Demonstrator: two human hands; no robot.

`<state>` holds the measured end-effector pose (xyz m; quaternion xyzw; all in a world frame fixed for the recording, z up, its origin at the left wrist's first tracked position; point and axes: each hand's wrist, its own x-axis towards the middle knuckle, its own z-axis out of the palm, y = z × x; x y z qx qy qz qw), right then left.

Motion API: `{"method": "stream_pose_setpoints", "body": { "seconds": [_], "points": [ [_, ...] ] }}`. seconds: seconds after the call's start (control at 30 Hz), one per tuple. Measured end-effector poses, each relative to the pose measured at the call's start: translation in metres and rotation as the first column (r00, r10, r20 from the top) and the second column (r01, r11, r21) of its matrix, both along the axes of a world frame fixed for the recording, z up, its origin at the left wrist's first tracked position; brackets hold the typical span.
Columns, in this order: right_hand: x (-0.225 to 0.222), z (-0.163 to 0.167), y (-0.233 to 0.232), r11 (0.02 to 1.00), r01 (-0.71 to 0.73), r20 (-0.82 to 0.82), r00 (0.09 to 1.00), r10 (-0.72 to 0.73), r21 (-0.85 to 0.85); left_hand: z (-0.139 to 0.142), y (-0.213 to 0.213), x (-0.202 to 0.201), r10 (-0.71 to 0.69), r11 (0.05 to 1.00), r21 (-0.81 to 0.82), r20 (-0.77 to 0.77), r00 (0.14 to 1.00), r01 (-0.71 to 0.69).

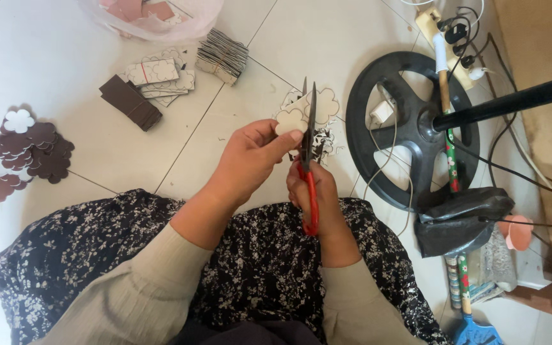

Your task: The person sits on the floor and uses red-handled scissors to cut cloud-shaped pieces from a stack of patterned paper. They trim the edges of each piece and place the finished shapes on the floor.

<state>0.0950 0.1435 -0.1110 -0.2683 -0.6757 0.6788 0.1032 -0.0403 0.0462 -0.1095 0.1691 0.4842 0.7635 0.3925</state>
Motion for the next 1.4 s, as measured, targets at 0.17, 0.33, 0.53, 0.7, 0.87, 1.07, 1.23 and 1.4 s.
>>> {"method": "stream_pose_setpoints", "body": {
  "seconds": [0.17,0.33,0.53,0.7,0.87,1.07,1.23,1.4],
  "points": [
    [-0.004,0.002,-0.005,0.998,-0.019,-0.014,1.000,0.019,-0.062,0.002,0.001,0.002,0.088,0.996,-0.029,-0.011,0.996,-0.088],
    [-0.004,0.007,-0.008,0.997,-0.036,0.024,0.999,0.037,-0.065,0.007,-0.003,-0.003,0.077,0.990,-0.115,-0.035,0.996,-0.080],
    [-0.003,0.007,-0.007,0.990,-0.048,0.001,0.999,0.049,-0.129,0.010,-0.003,-0.003,0.051,0.992,-0.118,-0.015,0.999,-0.052],
    [-0.002,0.005,-0.005,0.988,-0.057,-0.029,0.998,0.053,-0.144,0.009,-0.004,-0.004,0.053,0.995,-0.083,-0.020,0.998,-0.055],
    [-0.003,0.004,-0.004,0.991,-0.038,0.002,0.999,0.039,-0.130,0.008,-0.004,-0.005,0.045,0.998,-0.052,0.010,0.999,-0.045],
    [0.000,0.004,-0.002,0.992,-0.083,-0.017,0.996,0.082,-0.099,0.008,-0.005,-0.009,0.037,0.999,-0.035,0.005,0.999,-0.037],
    [0.002,0.004,0.002,0.990,-0.126,0.029,0.991,0.128,-0.054,0.012,-0.012,-0.016,0.001,0.996,-0.094,-0.059,0.998,-0.006],
    [0.004,0.003,0.005,0.985,-0.154,0.045,0.987,0.157,-0.073,0.013,-0.018,-0.025,-0.054,0.974,-0.224,-0.088,0.995,0.033]
  ]
}}
